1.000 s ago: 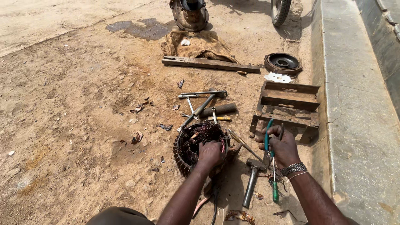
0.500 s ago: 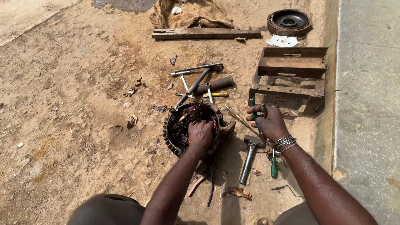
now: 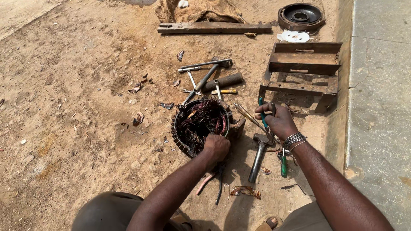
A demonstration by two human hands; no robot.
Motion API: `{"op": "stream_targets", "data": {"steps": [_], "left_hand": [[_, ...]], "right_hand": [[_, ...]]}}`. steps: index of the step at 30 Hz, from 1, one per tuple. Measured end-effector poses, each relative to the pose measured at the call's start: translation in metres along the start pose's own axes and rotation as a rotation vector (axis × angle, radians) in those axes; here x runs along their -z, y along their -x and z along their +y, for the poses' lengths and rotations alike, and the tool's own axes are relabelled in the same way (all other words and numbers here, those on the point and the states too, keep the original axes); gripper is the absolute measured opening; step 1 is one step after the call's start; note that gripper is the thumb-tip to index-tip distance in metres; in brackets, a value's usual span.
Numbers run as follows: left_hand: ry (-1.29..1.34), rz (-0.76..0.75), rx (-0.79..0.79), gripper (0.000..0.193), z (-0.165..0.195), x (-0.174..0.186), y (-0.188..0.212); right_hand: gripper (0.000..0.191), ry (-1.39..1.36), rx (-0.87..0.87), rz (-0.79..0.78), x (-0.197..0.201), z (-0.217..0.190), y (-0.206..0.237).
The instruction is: The person sits on the ground and dismantles the burnt copper windings from an electric motor stator. They pull out old wiring by hand, use pliers to grip and cut the windings, and use a screwdriver and hammer to pry and loosen the coils, dropping the removed copper and debris onto the ground.
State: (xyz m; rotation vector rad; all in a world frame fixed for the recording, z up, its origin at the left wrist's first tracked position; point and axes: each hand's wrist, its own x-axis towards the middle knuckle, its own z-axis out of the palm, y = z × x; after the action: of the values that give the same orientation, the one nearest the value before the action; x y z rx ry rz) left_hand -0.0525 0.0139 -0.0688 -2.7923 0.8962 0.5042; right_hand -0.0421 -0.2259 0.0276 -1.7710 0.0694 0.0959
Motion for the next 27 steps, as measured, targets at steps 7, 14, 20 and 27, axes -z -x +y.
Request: {"op": "stream_targets", "data": {"steps": [7,14,20,27], "left_hand": [[0.898,0.292,0.148,0.047,-0.005,0.042,0.0],[1.186,0.529,-0.1,0.042,-0.031,0.111,0.015],[1.513,0.73,0.272,0.018,-0.058,0.1,-0.002],[1.213,0.672,0.403,0.014,-0.094,0.067,-0.019]], "right_hand": [[0.031,0.03,-0.005,-0.034,-0.019,-0.003,-0.012],[0.017,-0.523,0.265,-0.155,-0.056,-0.005,-0.012],[0.013,-0.143,0.227,-0.066,-0.056,0.008,-0.024],[0.033,-0.165,-0.04,-0.164,-0.06,0.036,-0.039]]}}
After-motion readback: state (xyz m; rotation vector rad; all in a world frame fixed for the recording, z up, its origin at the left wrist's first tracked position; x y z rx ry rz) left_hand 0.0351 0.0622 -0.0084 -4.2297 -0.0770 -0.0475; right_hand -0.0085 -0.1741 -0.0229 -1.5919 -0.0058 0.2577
